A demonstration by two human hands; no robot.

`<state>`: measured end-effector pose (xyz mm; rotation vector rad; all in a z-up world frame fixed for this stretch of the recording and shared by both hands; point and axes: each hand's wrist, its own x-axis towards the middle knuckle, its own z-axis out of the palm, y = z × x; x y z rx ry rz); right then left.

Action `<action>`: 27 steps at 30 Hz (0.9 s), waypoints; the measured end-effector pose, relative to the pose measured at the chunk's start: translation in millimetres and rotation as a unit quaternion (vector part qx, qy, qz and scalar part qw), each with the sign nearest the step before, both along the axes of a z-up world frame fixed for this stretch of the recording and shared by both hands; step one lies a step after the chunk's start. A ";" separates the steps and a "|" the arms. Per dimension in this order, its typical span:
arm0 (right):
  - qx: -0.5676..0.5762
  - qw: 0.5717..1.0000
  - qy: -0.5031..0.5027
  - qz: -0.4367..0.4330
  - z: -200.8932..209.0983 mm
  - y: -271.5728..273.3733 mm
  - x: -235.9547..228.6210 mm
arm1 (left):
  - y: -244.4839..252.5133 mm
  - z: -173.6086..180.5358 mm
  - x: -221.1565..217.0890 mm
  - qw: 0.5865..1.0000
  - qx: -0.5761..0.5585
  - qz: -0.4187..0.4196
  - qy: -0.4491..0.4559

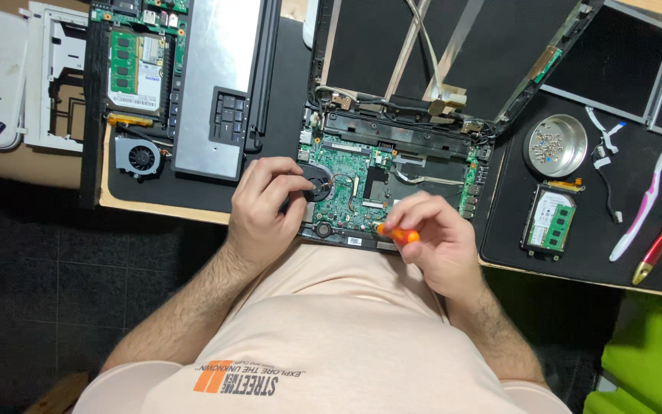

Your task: The person uses a screwdriver to remove screws from the motherboard and other internal components of a disassembled laptop. They lift the motherboard out of the chassis and place it on the desk, then continue to unscrew and remove additional parts from the laptop frame.

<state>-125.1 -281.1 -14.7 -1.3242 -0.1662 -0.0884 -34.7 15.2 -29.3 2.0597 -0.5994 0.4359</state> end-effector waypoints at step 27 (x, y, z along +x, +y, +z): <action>0.021 0.999 0.030 0.026 4.8 8.9 0.5 | 0.2 -1.5 0.4 1.000 0.006 -0.004 -0.002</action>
